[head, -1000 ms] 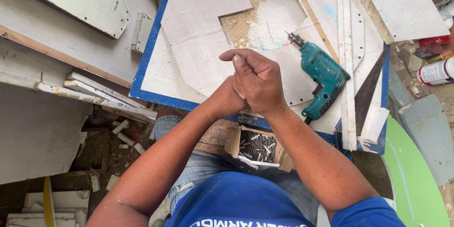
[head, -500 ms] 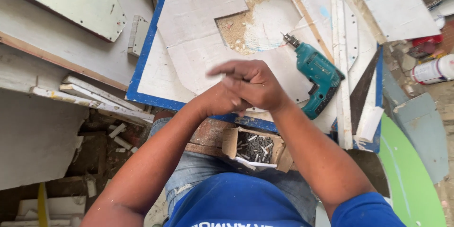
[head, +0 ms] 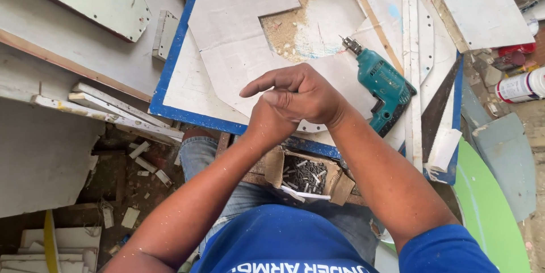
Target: The person places a gold glittery letter G on a workbench, then measures and cuts a white wooden strip using a hand saw. They position the cut piece along the edge of the letter and continue measuring and cutting additional pieces to fit the letter's contour.
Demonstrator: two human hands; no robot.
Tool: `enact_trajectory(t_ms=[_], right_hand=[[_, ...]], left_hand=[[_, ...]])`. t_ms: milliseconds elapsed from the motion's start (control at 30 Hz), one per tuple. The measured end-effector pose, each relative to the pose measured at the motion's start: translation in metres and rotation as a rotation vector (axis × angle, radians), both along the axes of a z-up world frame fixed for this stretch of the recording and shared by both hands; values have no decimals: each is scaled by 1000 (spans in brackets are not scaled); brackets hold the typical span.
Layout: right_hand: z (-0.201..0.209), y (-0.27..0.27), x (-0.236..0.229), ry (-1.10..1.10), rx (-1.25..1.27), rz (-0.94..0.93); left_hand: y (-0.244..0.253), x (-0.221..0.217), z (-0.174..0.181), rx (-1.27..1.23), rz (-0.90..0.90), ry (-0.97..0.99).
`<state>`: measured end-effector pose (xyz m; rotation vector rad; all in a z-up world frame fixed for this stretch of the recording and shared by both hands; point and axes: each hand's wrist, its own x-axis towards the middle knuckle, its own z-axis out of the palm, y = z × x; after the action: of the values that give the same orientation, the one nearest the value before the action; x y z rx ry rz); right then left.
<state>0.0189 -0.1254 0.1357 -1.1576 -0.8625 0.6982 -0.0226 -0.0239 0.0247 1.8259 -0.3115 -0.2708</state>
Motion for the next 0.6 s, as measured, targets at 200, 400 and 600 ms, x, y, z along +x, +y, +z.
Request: enact_trajectory(t_ms=[200,400,600], right_hand=[[-2,2,-4,-33,-24,-78],[-4,1,-4,-73,-42,-132],[-5,1,-6,-107,-56,-234]], left_hand=[[15,21,5,14,-38,19],[17,22,5,12,-98,33],[20,28,4,9,-164,60]])
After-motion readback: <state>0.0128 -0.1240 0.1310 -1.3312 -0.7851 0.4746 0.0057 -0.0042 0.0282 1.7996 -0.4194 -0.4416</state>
